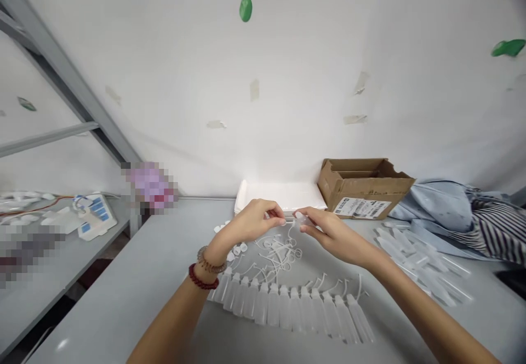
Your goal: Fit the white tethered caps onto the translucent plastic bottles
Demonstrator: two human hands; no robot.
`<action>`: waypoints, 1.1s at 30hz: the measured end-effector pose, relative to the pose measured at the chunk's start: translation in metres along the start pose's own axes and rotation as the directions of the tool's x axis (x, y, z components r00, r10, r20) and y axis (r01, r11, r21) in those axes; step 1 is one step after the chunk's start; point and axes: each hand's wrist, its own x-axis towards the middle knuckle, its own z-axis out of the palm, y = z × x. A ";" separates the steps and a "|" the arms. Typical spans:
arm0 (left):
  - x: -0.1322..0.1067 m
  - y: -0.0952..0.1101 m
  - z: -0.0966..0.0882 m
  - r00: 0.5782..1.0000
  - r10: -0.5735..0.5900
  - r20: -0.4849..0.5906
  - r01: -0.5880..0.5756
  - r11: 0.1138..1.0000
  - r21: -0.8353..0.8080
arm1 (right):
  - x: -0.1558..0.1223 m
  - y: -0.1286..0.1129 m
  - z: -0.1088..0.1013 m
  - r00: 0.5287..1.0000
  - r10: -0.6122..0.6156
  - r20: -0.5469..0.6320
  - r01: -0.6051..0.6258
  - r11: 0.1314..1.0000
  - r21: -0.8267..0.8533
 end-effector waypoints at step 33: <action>-0.021 0.007 -0.029 0.990 -0.132 -0.043 0.137 0.975 0.173 | 0.012 0.025 0.027 0.995 0.090 -0.036 -0.066 0.899 0.433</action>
